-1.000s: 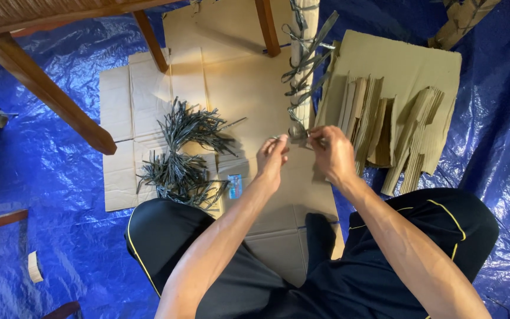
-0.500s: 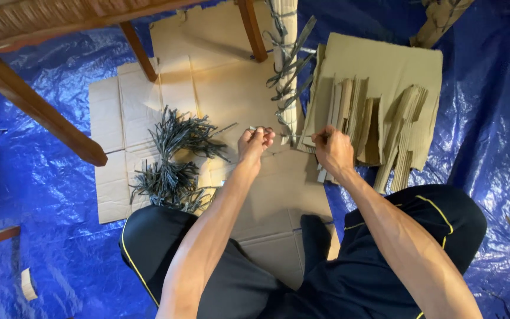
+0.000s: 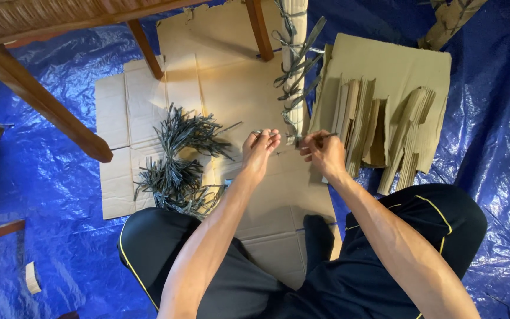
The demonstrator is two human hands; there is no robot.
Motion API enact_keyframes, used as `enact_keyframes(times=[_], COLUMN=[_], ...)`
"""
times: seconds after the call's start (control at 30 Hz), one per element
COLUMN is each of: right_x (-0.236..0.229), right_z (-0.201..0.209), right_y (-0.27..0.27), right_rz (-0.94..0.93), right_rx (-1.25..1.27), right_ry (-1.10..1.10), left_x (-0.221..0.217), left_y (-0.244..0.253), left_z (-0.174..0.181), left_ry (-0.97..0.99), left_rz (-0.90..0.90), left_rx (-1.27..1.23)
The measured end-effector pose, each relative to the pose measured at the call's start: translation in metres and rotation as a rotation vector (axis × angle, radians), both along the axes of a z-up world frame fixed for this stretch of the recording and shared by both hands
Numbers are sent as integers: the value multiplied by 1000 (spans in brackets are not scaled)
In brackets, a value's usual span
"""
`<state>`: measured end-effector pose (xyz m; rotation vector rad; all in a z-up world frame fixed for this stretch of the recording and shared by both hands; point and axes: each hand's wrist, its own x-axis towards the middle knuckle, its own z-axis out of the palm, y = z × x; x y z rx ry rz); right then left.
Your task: Gathering and tying bundles of dark plastic strips to a central vertical post.
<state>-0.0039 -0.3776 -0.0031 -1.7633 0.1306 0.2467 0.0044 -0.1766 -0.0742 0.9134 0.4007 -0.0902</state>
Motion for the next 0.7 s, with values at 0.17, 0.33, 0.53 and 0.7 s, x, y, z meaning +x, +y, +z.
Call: enact_keyframes(times=[0.17,0.33,0.53,0.7], right_x=[-12,-11,-9,-8], right_z=[41,21,1,5], right_y=[15,17,12,13], right_rz=[-88,-73,-11,-73], right_rx=[-264,-233,-116,-113], right_ry=[-174,-422,-470,-353], left_x=[-5,-15,-20,-13], left_y=[-3,-13,-9,-11], left_z=[6,36,26,18], left_ry=[-28,-170,-144,83], left_rz=[15,26,62,90], left_rx=[148,435,580,485])
